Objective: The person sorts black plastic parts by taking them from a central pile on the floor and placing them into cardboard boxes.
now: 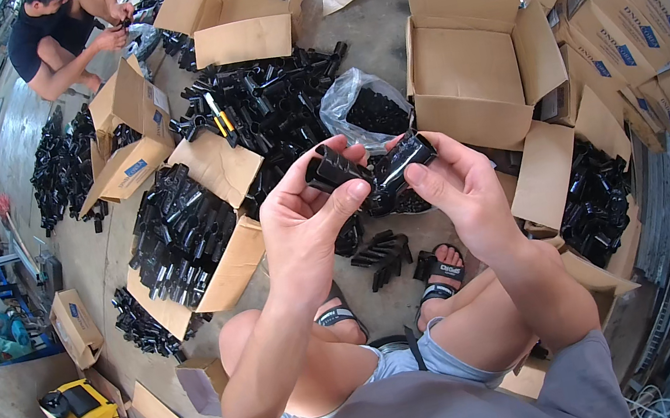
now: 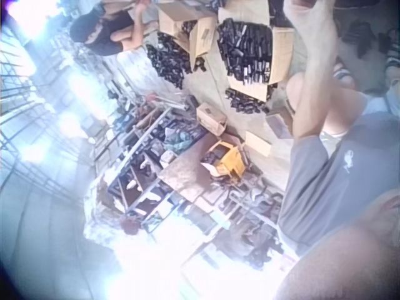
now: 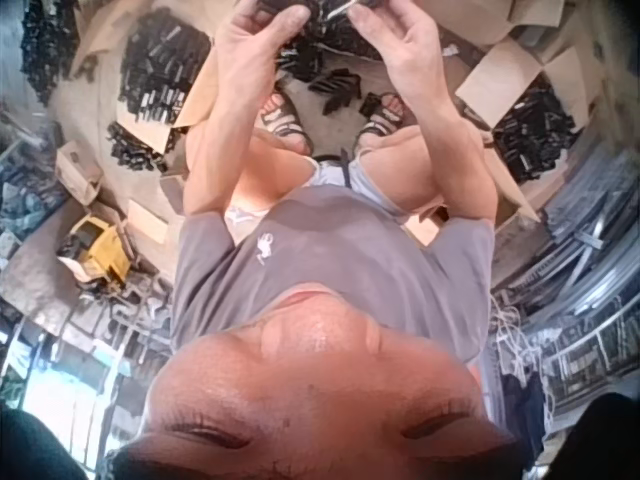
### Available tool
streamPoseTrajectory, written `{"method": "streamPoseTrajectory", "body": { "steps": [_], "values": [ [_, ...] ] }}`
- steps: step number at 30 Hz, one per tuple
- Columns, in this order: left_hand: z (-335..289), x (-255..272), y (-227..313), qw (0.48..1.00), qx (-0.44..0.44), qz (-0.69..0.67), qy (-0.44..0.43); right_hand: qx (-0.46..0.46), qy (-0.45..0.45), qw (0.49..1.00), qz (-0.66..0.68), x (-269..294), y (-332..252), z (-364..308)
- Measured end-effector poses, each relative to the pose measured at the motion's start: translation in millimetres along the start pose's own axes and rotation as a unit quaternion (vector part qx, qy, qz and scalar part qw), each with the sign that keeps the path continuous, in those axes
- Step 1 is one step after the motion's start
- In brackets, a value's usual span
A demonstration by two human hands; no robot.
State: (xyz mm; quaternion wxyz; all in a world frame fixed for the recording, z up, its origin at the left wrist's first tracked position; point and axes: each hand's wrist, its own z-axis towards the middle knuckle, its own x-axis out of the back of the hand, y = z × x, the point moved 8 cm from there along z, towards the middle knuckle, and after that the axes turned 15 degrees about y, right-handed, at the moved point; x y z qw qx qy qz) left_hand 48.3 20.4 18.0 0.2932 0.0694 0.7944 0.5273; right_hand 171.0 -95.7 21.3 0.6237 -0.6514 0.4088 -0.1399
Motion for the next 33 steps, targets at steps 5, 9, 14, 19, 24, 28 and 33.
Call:
{"method": "streamPoseTrajectory", "body": {
  "steps": [5,9,14,19,24,28,33],
  "values": [
    [5,10,15,1.000,-0.003,-0.019,-0.018,0.050,-0.070,0.996,-0.020,-8,-12,15],
    [19,35,38,0.996,-0.050,-0.038,0.060,0.010,-0.017,0.986,-0.164,29,11,94],
    [33,60,59,0.984,-0.127,0.011,0.121,-0.004,0.002,0.873,-0.488,87,133,201],
    [38,63,61,0.984,-0.133,0.015,0.120,0.061,0.050,0.693,-0.716,117,252,266],
    [45,63,55,0.989,-0.088,0.017,0.119,0.025,0.057,0.715,-0.697,127,312,279],
    [48,71,55,0.988,-0.072,0.029,0.136,-0.012,0.069,0.691,-0.720,116,309,285],
    [52,62,51,0.991,-0.063,0.001,0.115,0.075,0.074,0.709,-0.697,120,288,278]
  ]
}}
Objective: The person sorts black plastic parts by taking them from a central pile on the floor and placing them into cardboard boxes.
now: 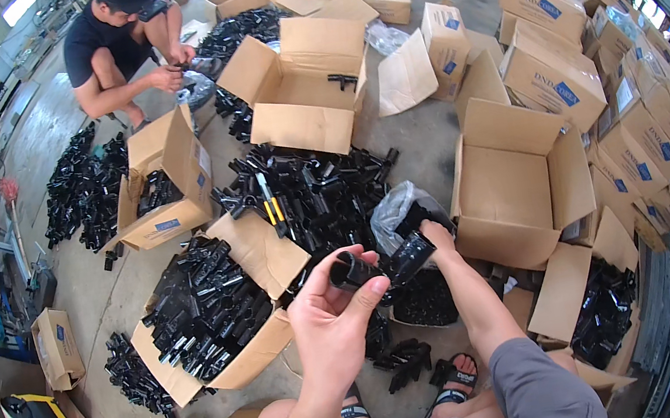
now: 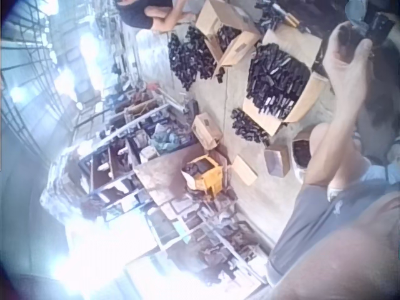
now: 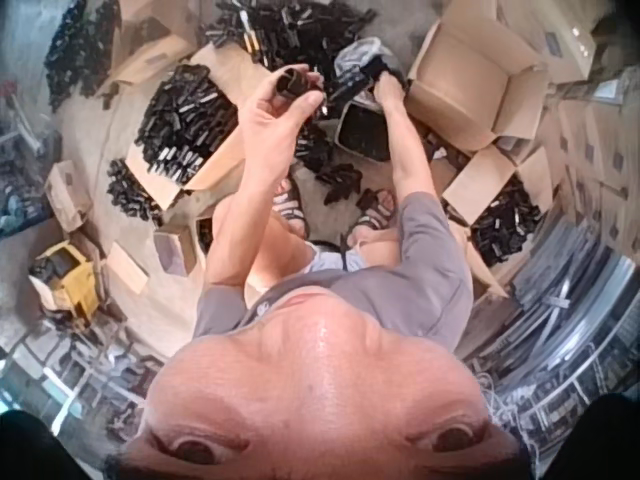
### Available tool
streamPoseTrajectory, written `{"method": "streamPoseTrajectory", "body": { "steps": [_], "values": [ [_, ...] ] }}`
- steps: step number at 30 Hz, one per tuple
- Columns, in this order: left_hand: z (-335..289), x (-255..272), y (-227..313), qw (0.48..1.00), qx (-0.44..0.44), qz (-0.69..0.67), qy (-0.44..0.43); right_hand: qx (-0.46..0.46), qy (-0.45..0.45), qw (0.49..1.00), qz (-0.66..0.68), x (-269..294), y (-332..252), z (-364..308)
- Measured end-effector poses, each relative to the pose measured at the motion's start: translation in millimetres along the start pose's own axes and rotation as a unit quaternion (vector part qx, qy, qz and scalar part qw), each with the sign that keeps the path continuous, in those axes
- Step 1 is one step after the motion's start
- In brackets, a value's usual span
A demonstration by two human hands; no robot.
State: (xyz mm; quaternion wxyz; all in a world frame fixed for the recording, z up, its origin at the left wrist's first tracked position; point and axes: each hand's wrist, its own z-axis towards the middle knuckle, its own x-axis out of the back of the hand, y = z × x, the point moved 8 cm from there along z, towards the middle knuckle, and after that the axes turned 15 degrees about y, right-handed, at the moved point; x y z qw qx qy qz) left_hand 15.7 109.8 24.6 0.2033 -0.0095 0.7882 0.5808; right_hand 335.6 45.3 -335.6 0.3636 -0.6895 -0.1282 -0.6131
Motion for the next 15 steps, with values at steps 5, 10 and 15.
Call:
{"method": "streamPoseTrajectory", "body": {
  "steps": [5,10,15],
  "values": [
    [-1,0,-1,0.998,0.038,-0.043,0.011,0.031,0.089,0.991,0.090,72,-28,3],
    [1,8,-15,0.971,0.129,-0.200,0.018,0.121,0.084,0.939,0.312,221,-128,-31],
    [-8,-14,-20,0.946,0.151,-0.287,-0.003,0.022,0.063,0.838,0.542,359,-161,-118]
  ]
}}
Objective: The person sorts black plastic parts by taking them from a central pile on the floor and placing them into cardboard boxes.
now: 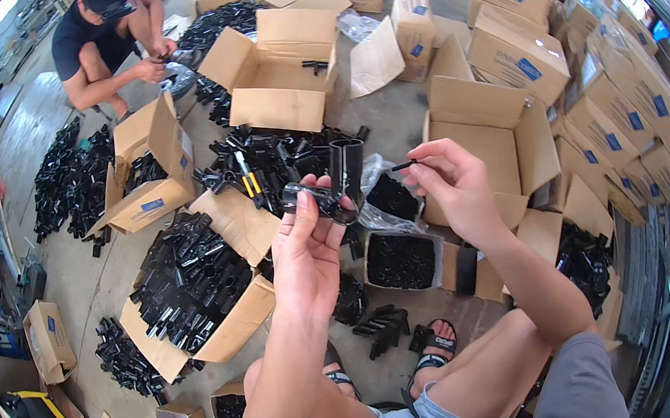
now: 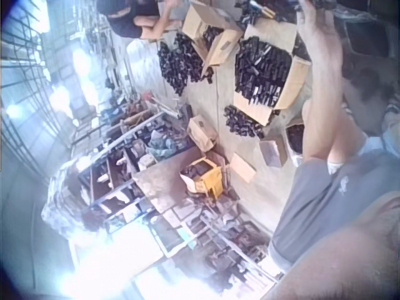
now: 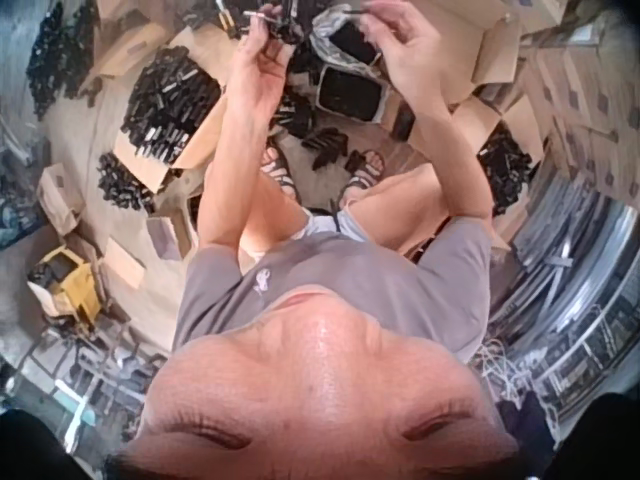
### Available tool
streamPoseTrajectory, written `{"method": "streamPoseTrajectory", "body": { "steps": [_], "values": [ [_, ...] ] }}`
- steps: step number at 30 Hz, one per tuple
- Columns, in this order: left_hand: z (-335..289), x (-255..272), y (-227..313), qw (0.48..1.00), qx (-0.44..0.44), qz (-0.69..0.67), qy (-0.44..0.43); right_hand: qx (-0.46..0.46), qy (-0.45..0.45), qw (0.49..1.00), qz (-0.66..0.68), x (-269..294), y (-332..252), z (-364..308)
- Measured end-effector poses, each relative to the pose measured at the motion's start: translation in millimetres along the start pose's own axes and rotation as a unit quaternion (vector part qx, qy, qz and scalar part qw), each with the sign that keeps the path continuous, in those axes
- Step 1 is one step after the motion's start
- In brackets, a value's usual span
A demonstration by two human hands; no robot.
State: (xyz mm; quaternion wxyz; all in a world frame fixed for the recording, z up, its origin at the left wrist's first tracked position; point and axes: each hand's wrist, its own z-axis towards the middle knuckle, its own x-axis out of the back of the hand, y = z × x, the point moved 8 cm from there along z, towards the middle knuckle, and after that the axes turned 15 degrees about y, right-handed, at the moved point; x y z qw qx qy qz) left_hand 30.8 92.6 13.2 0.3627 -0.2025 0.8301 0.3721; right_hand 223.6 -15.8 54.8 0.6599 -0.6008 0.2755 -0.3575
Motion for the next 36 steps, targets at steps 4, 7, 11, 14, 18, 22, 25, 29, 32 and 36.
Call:
{"method": "streamPoseTrajectory", "body": {
  "steps": [4,7,11,14,18,22,25,29,32,36],
  "values": [
    [-14,-6,-12,0.998,0.019,0.001,-0.053,-0.032,0.018,0.995,0.095,10,-46,-55],
    [-29,-14,-24,0.997,0.015,0.031,-0.064,-0.031,0.039,0.992,0.119,14,-44,-73],
    [-46,-20,-34,0.994,0.015,0.051,-0.093,-0.031,0.055,0.990,0.127,20,-31,-84],
    [-50,-18,-37,0.993,0.000,0.069,-0.097,-0.034,0.057,0.988,0.139,22,-25,-87],
    [-59,-24,-33,0.986,-0.050,0.111,-0.115,-0.050,0.059,0.984,0.161,30,-17,-86],
    [-66,-30,-36,0.982,-0.074,0.128,-0.121,-0.065,0.047,0.983,0.167,38,-10,-85],
    [-66,-31,-42,0.981,-0.080,0.122,-0.125,-0.075,0.044,0.978,0.188,42,-5,-84],
    [-63,-36,-46,0.981,-0.085,0.113,-0.136,-0.077,0.055,0.973,0.212,45,-6,-84],
    [-62,-37,-44,0.977,-0.096,0.122,-0.148,-0.070,0.042,0.973,0.217,44,-4,-84],
    [-65,-38,-41,0.969,-0.116,0.141,-0.163,-0.066,0.021,0.972,0.224,39,-3,-85]
  ]
}}
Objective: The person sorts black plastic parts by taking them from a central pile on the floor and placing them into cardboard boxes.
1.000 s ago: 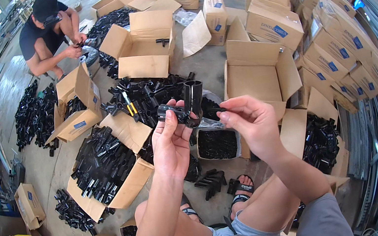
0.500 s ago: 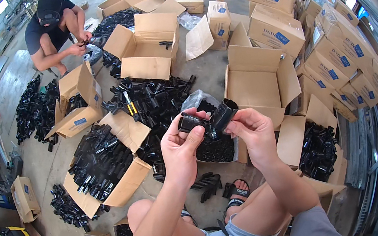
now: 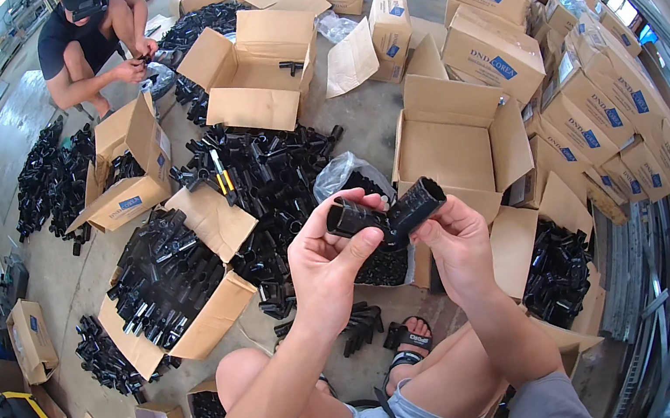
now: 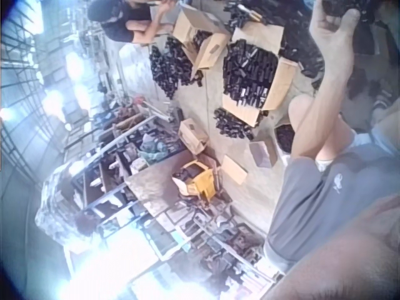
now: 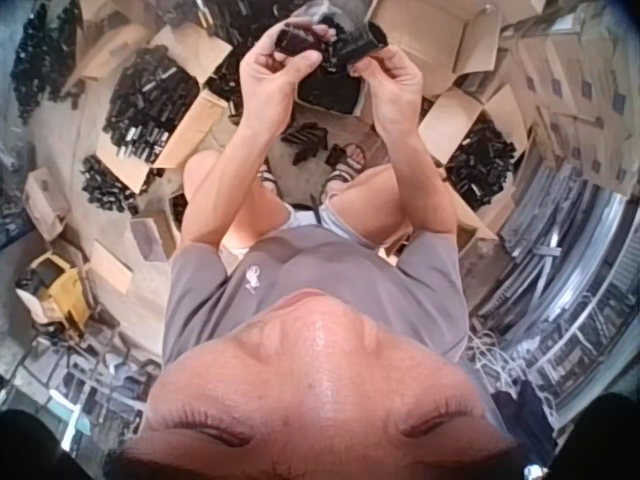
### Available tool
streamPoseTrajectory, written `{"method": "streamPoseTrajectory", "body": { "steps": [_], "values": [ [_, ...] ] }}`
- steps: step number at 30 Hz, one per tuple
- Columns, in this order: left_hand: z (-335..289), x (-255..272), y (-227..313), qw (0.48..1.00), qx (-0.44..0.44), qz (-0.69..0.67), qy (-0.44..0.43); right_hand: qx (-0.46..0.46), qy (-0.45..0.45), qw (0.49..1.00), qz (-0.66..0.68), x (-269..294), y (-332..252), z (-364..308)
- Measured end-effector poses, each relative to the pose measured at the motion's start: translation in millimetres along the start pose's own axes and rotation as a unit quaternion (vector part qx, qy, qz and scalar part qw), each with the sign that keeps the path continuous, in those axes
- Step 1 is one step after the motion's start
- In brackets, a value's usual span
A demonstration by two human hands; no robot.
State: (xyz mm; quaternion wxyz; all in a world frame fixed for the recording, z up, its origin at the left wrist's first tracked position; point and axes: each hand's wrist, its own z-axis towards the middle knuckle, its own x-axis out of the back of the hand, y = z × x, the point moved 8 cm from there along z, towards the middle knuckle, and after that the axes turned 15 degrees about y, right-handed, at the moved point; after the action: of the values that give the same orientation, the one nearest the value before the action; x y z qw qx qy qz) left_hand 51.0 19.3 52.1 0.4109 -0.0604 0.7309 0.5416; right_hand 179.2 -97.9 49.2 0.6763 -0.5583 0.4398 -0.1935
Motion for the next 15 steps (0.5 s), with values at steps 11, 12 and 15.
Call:
{"method": "streamPoseTrajectory", "body": {
  "steps": [11,12,15],
  "values": [
    [-16,-8,-1,0.895,-0.205,0.392,-0.058,-0.122,0.074,0.981,-0.129,2,22,-8],
    [-17,-5,0,0.899,-0.201,0.379,-0.091,-0.140,0.066,0.980,-0.123,3,32,-5],
    [-13,-5,-7,0.980,-0.010,0.199,0.016,-0.134,0.027,0.983,-0.127,15,37,1]
  ]
}}
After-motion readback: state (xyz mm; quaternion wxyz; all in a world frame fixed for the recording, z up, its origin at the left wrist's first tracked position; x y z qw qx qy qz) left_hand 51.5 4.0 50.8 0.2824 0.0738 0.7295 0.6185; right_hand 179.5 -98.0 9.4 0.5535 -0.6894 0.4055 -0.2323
